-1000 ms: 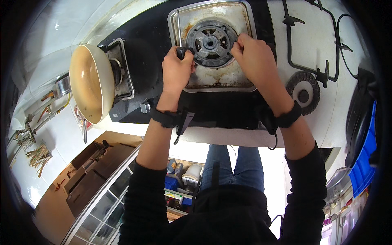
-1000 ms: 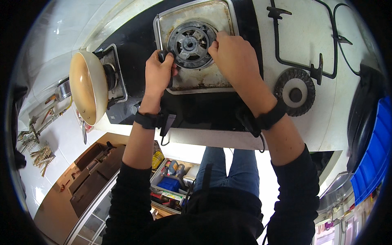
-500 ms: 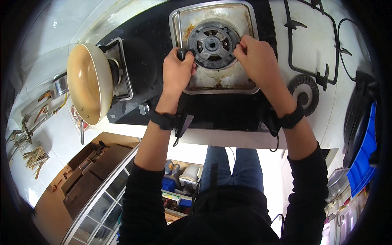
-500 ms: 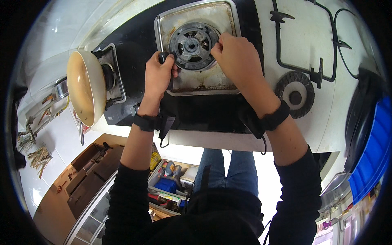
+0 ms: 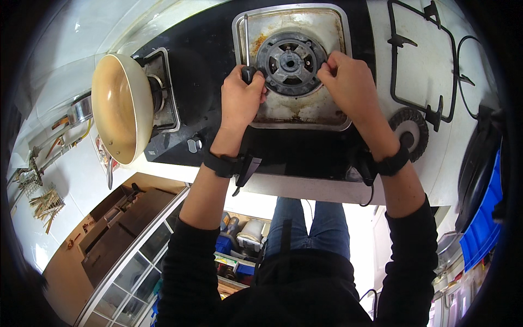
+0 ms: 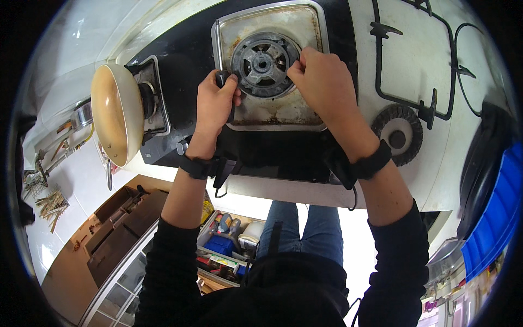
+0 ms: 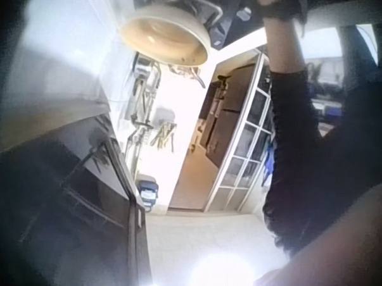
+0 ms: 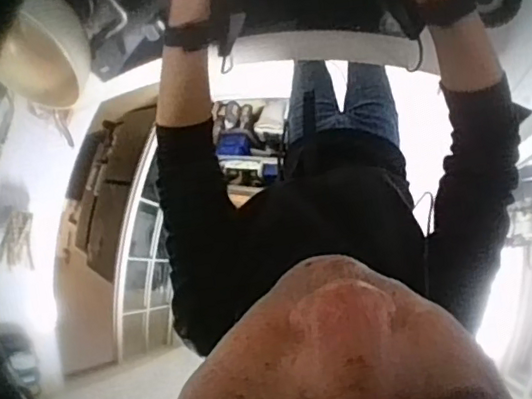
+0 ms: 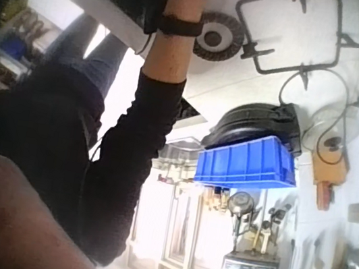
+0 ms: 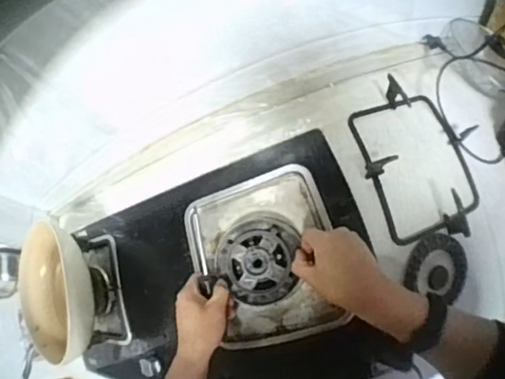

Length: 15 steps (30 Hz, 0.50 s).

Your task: The person uses a screwdriver to remove screws from a gas stove burner grate, then lifts the grate and burner cap. They continue unscrewing and removing the burner base, exposing the internal burner assembly. The person briefly walks away to retrieve another screwdriver and returns to continue disassembly.

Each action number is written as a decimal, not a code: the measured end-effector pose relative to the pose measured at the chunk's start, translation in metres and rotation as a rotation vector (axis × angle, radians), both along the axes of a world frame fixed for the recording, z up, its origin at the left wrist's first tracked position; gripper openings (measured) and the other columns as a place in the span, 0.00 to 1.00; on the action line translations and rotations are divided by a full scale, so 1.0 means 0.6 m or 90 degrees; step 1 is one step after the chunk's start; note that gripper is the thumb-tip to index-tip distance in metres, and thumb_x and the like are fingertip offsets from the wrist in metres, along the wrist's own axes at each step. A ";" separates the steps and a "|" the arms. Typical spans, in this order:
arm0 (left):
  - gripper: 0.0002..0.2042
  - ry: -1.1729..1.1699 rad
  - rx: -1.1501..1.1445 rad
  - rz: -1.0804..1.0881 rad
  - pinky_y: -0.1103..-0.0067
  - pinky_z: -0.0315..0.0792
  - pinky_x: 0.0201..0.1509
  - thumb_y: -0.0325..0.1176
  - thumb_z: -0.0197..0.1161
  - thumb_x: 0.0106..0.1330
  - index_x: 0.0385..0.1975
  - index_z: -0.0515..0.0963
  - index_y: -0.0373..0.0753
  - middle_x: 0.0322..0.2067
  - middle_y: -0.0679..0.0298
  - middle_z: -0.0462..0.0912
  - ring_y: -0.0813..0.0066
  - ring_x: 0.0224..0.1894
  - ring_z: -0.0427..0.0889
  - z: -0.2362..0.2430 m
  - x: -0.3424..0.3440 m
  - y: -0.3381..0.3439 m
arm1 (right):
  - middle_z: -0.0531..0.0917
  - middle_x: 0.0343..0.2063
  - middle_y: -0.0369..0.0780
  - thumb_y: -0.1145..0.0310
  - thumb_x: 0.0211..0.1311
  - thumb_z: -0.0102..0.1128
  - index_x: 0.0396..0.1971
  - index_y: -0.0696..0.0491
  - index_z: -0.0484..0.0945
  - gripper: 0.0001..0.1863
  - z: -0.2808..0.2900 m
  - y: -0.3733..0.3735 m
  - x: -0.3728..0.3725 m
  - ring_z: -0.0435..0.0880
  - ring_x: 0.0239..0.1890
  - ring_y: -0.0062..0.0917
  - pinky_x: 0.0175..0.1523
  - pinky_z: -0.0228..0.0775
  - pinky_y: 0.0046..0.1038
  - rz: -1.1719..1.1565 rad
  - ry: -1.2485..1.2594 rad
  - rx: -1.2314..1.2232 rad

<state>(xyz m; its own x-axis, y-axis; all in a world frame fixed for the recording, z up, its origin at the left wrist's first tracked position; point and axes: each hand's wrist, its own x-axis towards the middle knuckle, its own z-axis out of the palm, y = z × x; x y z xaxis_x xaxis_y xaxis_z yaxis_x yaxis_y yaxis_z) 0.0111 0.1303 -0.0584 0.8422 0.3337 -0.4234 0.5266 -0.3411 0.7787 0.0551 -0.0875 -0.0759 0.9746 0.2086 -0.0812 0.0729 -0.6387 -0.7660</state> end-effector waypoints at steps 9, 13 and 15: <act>0.10 -0.004 -0.008 0.012 0.79 0.75 0.26 0.31 0.62 0.68 0.32 0.78 0.28 0.18 0.62 0.81 0.78 0.19 0.81 -0.004 0.002 0.006 | 0.82 0.21 0.49 0.66 0.61 0.65 0.27 0.60 0.79 0.11 0.001 -0.003 0.001 0.83 0.25 0.44 0.33 0.75 0.37 0.010 0.007 0.010; 0.10 -0.014 -0.029 0.026 0.78 0.75 0.26 0.31 0.62 0.68 0.32 0.78 0.28 0.18 0.62 0.82 0.78 0.19 0.82 -0.006 0.003 0.007 | 0.84 0.22 0.48 0.65 0.61 0.64 0.27 0.59 0.81 0.11 0.003 -0.003 0.002 0.85 0.26 0.44 0.33 0.76 0.36 0.007 0.023 0.004; 0.10 -0.003 -0.032 0.032 0.79 0.74 0.26 0.31 0.62 0.69 0.33 0.77 0.29 0.19 0.63 0.81 0.78 0.19 0.80 -0.006 0.002 0.006 | 0.84 0.22 0.48 0.66 0.61 0.64 0.27 0.59 0.81 0.11 0.005 -0.003 0.001 0.84 0.25 0.44 0.33 0.75 0.36 0.014 0.016 -0.004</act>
<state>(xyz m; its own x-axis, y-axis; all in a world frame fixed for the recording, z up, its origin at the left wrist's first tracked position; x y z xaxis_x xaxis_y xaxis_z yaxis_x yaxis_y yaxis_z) 0.0121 0.1339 -0.0619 0.8266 0.3544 -0.4371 0.5388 -0.2741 0.7966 0.0558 -0.0891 -0.0730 0.9674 0.2296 -0.1066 0.0684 -0.6424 -0.7633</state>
